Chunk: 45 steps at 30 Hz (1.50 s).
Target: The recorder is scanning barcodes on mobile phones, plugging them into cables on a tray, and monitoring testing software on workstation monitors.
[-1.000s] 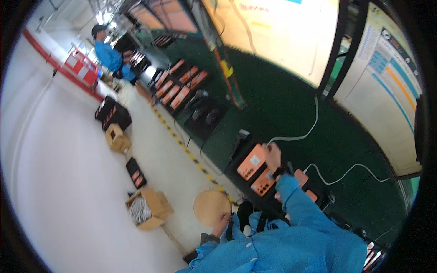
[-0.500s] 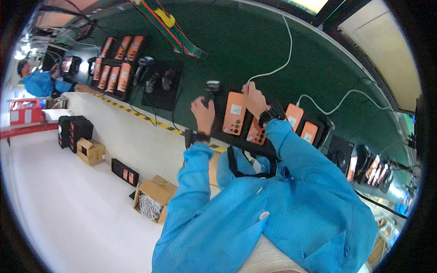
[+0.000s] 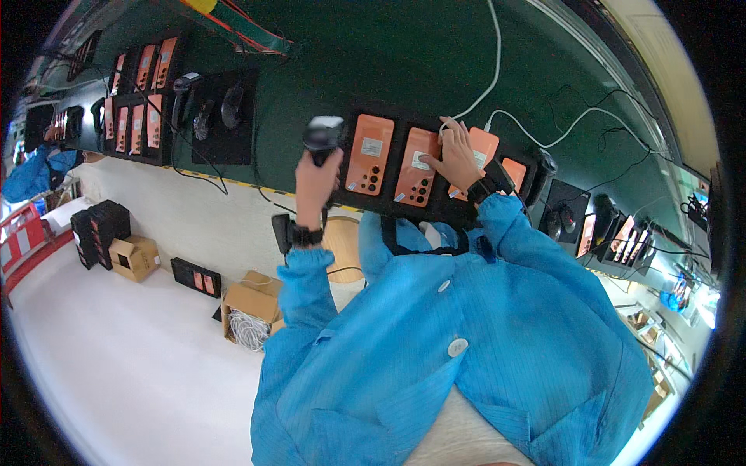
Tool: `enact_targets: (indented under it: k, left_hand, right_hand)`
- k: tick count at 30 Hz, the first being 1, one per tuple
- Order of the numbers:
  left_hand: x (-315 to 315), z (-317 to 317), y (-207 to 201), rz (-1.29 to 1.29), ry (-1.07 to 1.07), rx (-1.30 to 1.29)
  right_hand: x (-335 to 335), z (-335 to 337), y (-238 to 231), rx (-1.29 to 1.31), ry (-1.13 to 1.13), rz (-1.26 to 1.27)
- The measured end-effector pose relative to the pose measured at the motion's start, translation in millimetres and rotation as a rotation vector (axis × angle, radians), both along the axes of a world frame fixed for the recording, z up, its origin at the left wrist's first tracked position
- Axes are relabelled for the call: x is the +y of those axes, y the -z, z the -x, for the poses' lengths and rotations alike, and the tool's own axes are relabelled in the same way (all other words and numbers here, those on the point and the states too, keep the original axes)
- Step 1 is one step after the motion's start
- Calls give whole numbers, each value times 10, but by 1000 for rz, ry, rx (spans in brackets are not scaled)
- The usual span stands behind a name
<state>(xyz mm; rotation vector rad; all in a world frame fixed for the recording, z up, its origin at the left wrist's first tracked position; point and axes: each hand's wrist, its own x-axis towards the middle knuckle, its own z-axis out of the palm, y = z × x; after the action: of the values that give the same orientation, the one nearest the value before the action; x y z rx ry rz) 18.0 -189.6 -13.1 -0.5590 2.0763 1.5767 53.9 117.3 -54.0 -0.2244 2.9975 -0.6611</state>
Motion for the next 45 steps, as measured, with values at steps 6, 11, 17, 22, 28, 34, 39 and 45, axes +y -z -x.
enact_targets:
  k: [6, 11, 17, 22, 28, 34, 39, 45]
  left_hand:
    - [632, -589, -190, -134, 195, -141]
    - [902, -672, -119, -119, 334, -208]
    - [979, -786, -26, 6, 361, -134]
    - [1132, -812, -220, 31, 429, 144]
    - [1230, -810, -429, -1, 419, -146]
    - [1095, -611, -286, -105, 452, -226]
    - [1012, -633, -219, -54, 579, -161]
    - [735, -429, -153, 104, 483, 138]
  right_hand:
    - [50, -19, -14, -45, -5, 25]
    - [69, -36, 55, 87, -35, 45]
    - [121, -94, 303, 276, -35, 72]
    - [66, -138, 460, 220, -55, -777]
    - [60, -104, 383, 329, 38, 99]
    - [16, -80, 323, 386, 115, 25]
    - [21, -139, 154, 115, 22, 42]
    - [-123, -309, -73, 118, 128, 207]
